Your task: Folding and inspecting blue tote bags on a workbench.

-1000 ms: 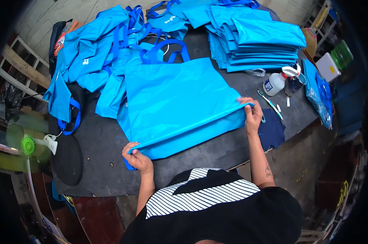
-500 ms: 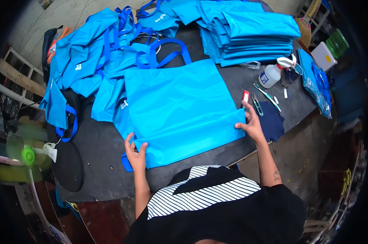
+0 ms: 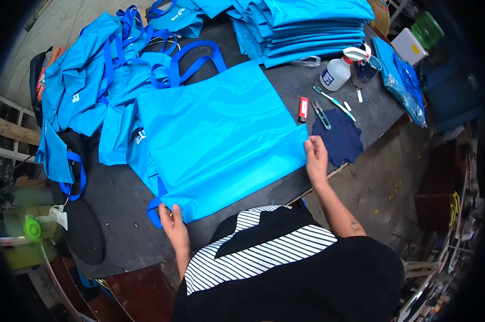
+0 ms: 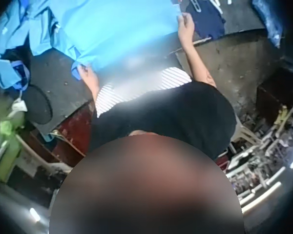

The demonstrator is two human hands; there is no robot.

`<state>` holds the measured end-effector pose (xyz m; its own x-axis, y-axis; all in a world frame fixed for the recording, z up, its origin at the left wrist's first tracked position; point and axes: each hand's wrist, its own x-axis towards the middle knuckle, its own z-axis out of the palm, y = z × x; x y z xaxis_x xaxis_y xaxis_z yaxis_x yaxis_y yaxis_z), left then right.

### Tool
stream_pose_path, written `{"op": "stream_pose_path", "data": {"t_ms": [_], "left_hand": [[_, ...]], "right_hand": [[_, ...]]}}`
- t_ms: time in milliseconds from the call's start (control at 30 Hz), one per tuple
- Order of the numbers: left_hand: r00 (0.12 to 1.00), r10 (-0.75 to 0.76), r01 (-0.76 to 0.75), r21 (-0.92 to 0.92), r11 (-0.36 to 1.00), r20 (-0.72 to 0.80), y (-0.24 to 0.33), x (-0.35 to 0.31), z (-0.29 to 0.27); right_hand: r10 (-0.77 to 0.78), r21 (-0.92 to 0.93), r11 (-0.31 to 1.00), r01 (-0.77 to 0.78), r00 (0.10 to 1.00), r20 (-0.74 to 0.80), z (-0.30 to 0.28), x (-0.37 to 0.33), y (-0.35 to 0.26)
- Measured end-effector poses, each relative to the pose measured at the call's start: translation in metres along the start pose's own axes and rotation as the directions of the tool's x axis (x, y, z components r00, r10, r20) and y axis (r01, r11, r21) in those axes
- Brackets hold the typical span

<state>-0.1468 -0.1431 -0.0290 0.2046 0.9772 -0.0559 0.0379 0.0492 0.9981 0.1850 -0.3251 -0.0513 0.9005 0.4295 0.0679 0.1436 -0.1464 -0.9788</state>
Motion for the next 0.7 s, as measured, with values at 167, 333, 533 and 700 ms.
{"op": "stream_pose_path", "data": {"t_ms": [167, 333, 533, 700], "left_hand": [[0.956, 0.287, -0.284, 0.054, 0.957, -0.058, -0.027, 0.007, -0.011], [0.970, 0.046, -0.022, -0.102, 0.995, 0.237, -0.017, 0.008, -0.049], [0.946, 0.273, -0.289, 0.074, 0.954, 0.176, -0.005, 0.008, -0.035], [0.975, 0.187, -0.198, 0.094, 0.976, 0.117, -0.002, 0.002, -0.023]], "right_hand": [[-0.327, 0.030, 0.944, 0.328, 0.945, -0.027, -0.006, -0.001, 0.009], [-0.066, 0.224, 0.974, -0.043, 0.887, 0.457, -0.053, 0.014, -0.017], [-0.154, 0.236, 0.971, 0.046, 0.873, 0.463, -0.066, 0.018, -0.005], [-0.109, 0.378, 0.924, -0.053, 0.913, 0.394, -0.049, 0.008, -0.028]]}}
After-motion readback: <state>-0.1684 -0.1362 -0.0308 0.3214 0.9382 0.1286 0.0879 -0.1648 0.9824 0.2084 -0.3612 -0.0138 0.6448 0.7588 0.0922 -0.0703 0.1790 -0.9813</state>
